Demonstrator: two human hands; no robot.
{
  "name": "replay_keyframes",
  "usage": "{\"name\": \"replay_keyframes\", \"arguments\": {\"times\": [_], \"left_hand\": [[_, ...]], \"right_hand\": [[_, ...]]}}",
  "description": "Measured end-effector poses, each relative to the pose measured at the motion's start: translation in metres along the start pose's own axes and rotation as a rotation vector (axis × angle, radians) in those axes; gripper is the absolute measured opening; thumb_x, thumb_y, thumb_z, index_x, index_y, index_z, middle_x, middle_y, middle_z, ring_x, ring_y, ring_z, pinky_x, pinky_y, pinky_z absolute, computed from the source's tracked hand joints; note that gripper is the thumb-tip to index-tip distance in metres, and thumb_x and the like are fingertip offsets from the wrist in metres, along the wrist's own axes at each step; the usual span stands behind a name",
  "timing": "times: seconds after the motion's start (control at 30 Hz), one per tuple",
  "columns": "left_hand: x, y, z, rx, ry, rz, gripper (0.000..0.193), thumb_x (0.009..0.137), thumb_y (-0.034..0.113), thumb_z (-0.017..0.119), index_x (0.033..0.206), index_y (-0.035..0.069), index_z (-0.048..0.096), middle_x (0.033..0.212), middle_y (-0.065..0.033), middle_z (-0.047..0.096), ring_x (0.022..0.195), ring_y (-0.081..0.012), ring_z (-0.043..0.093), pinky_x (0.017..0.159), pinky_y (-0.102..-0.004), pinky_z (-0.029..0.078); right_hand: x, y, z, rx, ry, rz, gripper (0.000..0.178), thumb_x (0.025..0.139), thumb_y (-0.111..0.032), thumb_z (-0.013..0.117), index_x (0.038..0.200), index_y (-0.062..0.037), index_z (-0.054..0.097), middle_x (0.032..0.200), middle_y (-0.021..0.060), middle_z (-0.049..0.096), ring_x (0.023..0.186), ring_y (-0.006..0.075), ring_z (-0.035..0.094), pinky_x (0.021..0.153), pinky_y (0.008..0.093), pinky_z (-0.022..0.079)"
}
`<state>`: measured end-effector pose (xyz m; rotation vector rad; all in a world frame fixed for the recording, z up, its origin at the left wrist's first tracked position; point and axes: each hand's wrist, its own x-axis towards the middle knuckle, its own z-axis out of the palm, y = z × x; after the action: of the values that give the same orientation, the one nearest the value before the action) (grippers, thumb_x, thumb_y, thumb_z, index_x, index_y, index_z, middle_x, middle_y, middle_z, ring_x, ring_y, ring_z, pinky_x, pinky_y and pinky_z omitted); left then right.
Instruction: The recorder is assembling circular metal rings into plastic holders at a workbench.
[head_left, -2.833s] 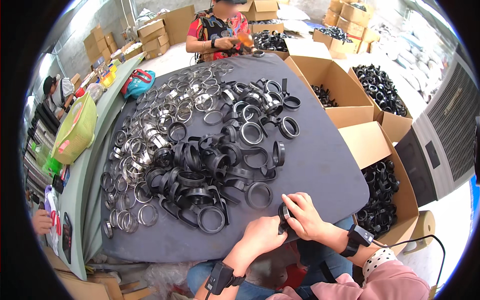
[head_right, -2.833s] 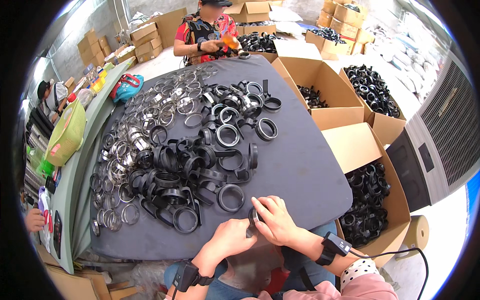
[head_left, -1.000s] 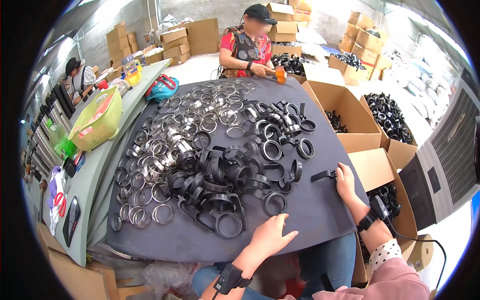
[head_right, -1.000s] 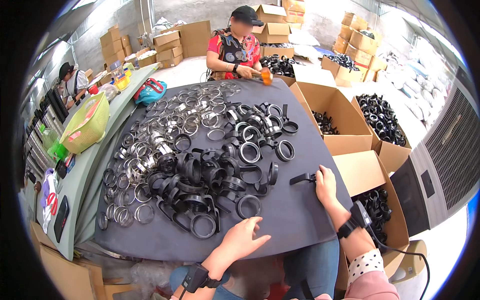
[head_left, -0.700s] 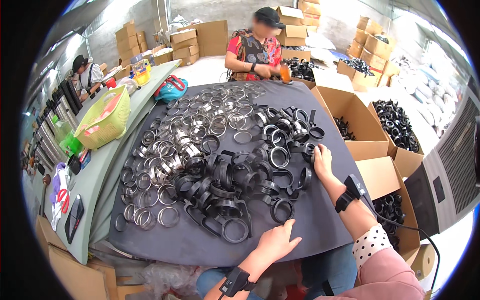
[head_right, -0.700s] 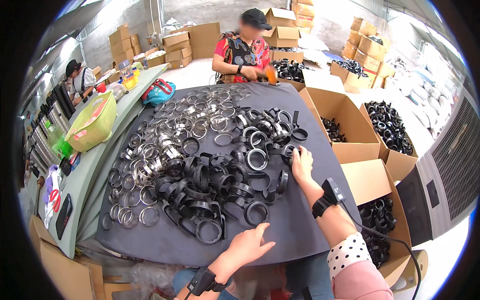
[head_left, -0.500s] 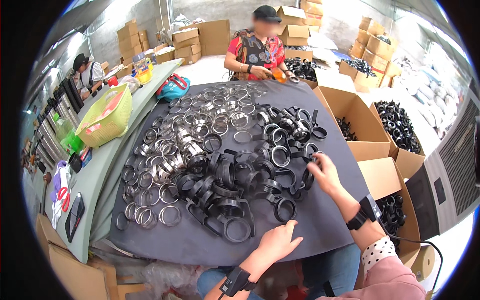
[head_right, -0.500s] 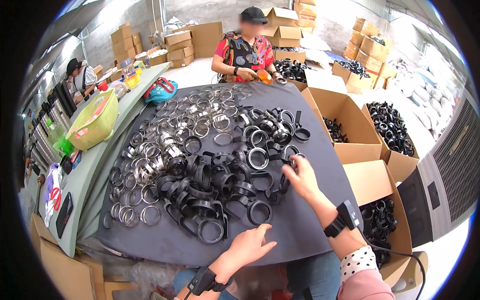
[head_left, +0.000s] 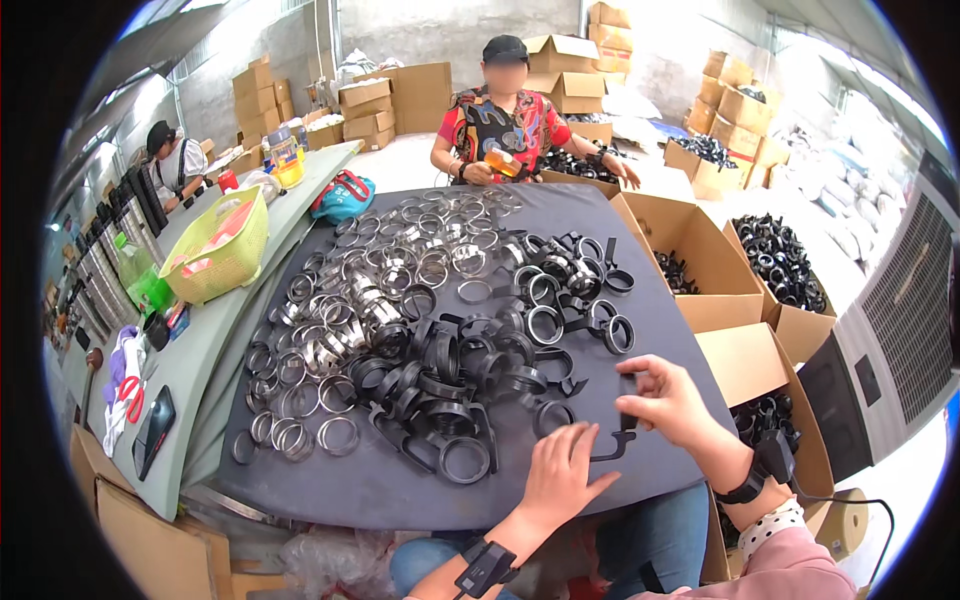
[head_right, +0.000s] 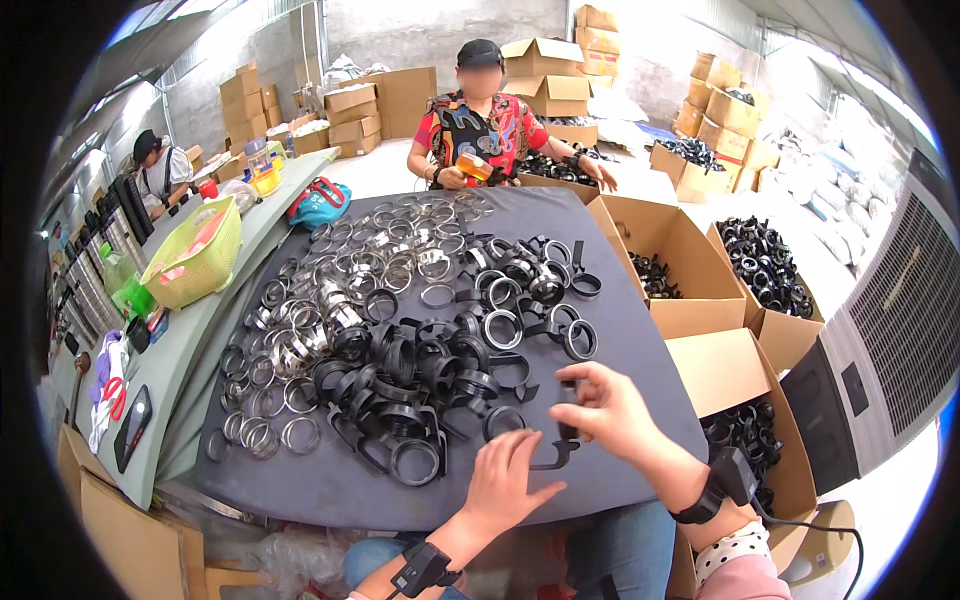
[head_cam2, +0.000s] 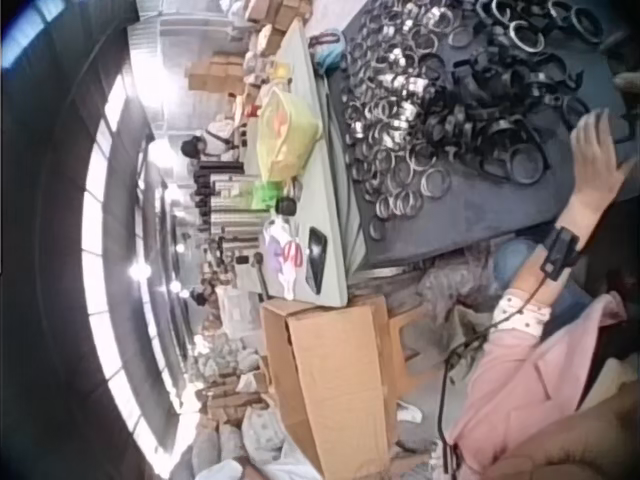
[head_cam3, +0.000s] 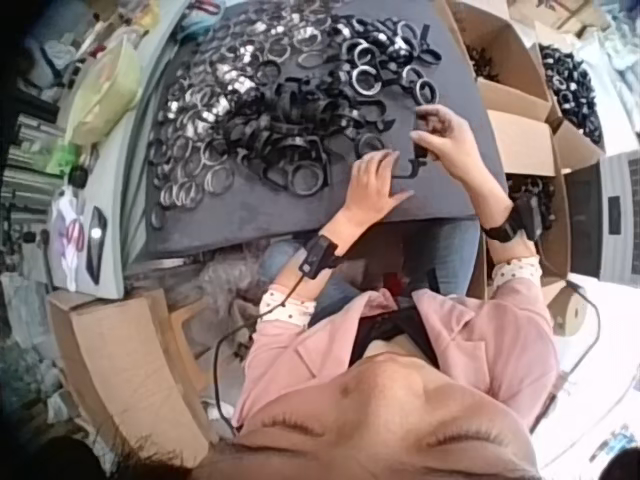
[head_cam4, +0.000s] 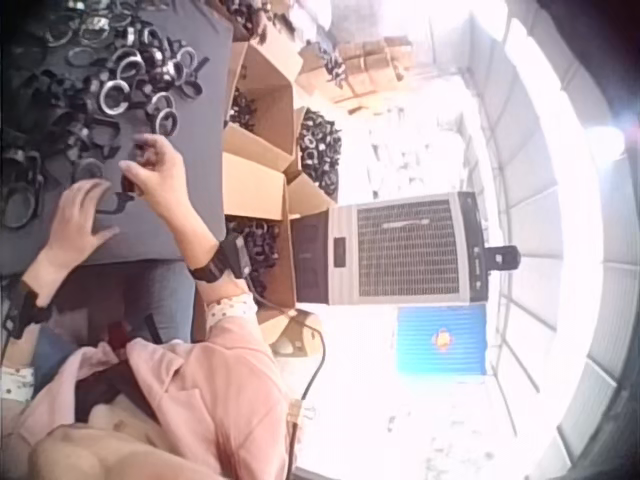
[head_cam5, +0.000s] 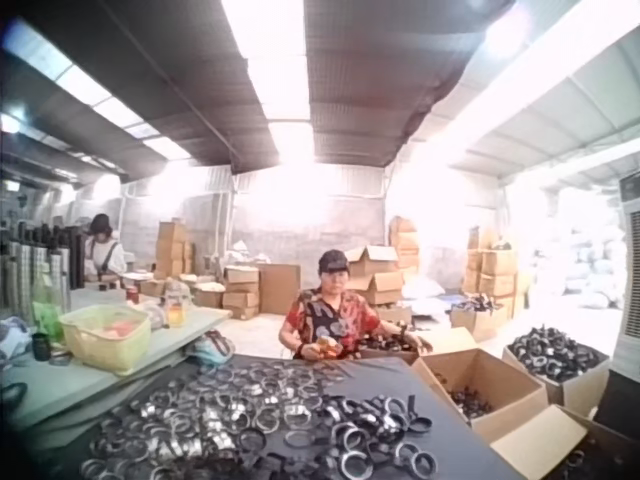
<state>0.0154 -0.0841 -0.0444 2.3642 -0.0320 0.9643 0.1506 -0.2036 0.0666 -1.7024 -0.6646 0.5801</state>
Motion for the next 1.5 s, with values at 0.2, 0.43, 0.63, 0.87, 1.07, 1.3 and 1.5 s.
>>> {"name": "replay_keyframes", "arguments": {"times": [0.2,0.43,0.63,0.87,1.07,1.3,1.5], "left_hand": [[0.003,-0.009,-0.007,-0.231,-0.076,-0.325,0.027,0.087,0.025,0.063,0.079,-0.001,0.062,0.073,-0.0188,0.062,0.069,-0.0383,0.061,0.060,-0.0435,0.047],[-0.004,-0.012,-0.034,-0.665,-0.008,-0.550,0.032,0.083,0.024,0.074,0.080,-0.004,0.059,0.063,-0.0067,0.052,0.054,-0.0105,0.048,0.051,-0.0265,0.039],[-0.008,-0.033,-0.047,-0.766,0.175,-0.510,0.032,0.083,0.023,0.075,0.077,-0.003,0.058,0.068,-0.0058,0.050,0.058,-0.0112,0.050,0.054,-0.0249,0.041],[-0.007,-0.032,-0.046,-0.770,0.187,-0.369,0.035,0.075,0.025,0.080,0.072,-0.002,0.058,0.069,-0.0053,0.051,0.057,-0.0125,0.051,0.052,-0.0259,0.042],[-0.005,-0.016,-0.033,-0.600,0.062,-0.314,0.032,0.070,0.018,0.077,0.062,-0.001,0.052,0.062,-0.0093,0.051,0.056,-0.0198,0.051,0.052,-0.0294,0.039],[-0.006,-0.014,-0.005,-0.345,-0.301,-0.385,0.042,0.073,0.032,0.077,0.060,-0.003,0.058,0.057,-0.0147,0.051,0.053,-0.0270,0.052,0.051,-0.0364,0.042],[-0.008,-0.018,-0.009,-0.243,-0.397,-0.628,0.050,0.077,0.037,0.075,0.061,-0.006,0.056,0.051,-0.0157,0.047,0.047,-0.0171,0.043,0.048,-0.0350,0.038]], "right_hand": [[0.086,-0.022,0.044,-0.467,0.022,-0.398,0.022,0.080,-0.015,0.069,0.096,-0.0005,0.065,0.062,0.0082,0.060,0.054,0.0143,0.058,0.052,0.0284,0.046],[0.289,0.039,0.084,-1.110,-0.080,-0.553,0.017,0.076,-0.015,0.063,0.090,-0.0112,0.073,0.095,0.0116,0.064,0.100,0.0324,0.057,0.085,0.0440,0.047],[0.325,0.069,0.127,-1.492,-0.147,-0.293,0.023,0.077,-0.018,0.066,0.096,-0.0268,0.073,0.112,0.0032,0.056,0.116,0.0292,0.043,0.093,0.0515,0.038],[0.300,0.044,0.093,-1.048,-0.125,-0.697,0.011,0.079,-0.016,0.067,0.088,-0.0090,0.069,0.091,0.0095,0.061,0.093,0.0306,0.057,0.084,0.0406,0.045],[0.128,0.048,-0.007,0.406,-0.233,0.043,0.015,0.095,-0.015,0.054,0.095,-0.0001,0.058,0.083,0.0063,0.063,0.072,0.0153,0.060,0.063,0.0247,0.046],[-0.040,0.163,-0.070,0.980,-0.104,0.548,0.018,0.096,-0.011,0.051,0.103,0.0041,0.058,0.096,0.0134,0.065,0.082,0.0193,0.064,0.074,0.0286,0.054],[-0.064,0.125,-0.067,-0.039,-0.055,0.527,0.029,0.088,-0.013,0.060,0.112,0.0038,0.055,0.107,0.0169,0.062,0.095,0.0260,0.063,0.082,0.0336,0.053]]}}
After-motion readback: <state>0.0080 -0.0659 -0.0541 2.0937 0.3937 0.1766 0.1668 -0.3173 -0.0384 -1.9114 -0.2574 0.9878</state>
